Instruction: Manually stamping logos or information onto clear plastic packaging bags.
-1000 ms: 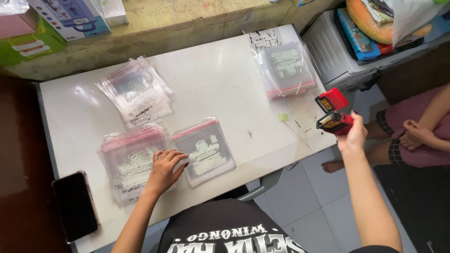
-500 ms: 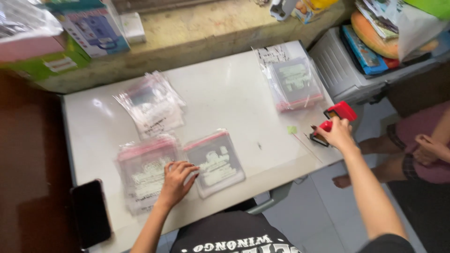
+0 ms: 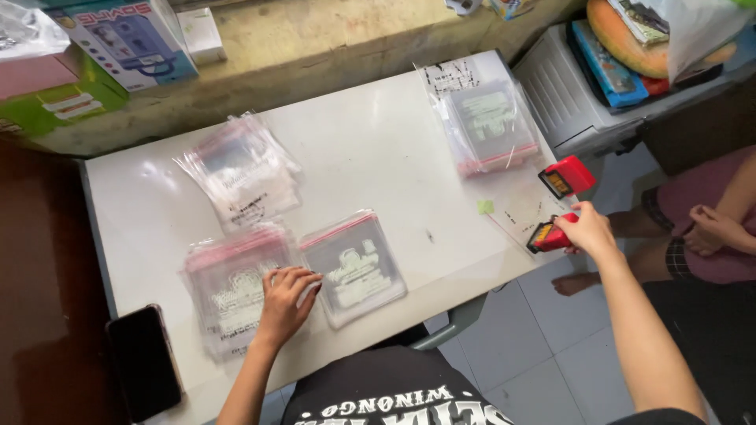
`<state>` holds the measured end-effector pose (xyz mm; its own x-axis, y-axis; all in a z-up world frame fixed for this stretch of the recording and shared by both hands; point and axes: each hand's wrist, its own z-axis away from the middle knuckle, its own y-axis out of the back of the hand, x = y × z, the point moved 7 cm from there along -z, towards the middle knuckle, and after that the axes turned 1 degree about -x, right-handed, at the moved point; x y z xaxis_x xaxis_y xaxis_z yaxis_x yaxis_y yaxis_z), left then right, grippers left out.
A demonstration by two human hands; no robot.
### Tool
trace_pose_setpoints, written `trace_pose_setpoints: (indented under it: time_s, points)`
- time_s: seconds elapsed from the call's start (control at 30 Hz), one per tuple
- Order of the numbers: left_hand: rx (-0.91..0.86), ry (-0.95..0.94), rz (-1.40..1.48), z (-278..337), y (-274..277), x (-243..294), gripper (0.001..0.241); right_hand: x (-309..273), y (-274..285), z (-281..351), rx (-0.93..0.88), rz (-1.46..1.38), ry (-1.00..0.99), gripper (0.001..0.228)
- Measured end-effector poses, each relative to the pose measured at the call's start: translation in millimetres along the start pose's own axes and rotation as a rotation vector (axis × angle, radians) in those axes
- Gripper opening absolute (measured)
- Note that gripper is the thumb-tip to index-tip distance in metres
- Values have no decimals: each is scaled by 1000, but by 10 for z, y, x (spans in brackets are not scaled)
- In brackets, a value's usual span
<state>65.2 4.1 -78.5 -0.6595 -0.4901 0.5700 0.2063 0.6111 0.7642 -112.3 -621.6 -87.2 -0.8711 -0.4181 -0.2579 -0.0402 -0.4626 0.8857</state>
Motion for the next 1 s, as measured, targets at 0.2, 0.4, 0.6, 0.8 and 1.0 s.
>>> trace_pose_setpoints:
  time_s: [0.2,0.4,0.6,0.8,1.0]
  points:
    - [-3,15,20,3,-16,29,25,-97,-161,228,-26,-123,-73,73]
    - [-11,11,8,-36,18,79,27,30,-381,41,164,58,-4,64]
    - [-43,25,3,-36,-45,57,26,58,-414,-3,220,105,-22,61]
    - [-170,-25,-8,-112,-166,101,37,344,360,-30,380,-151,105,52]
    - [-215,-94,-4,-155,-309,319,49,-326,365,629,217,-593,127,34]
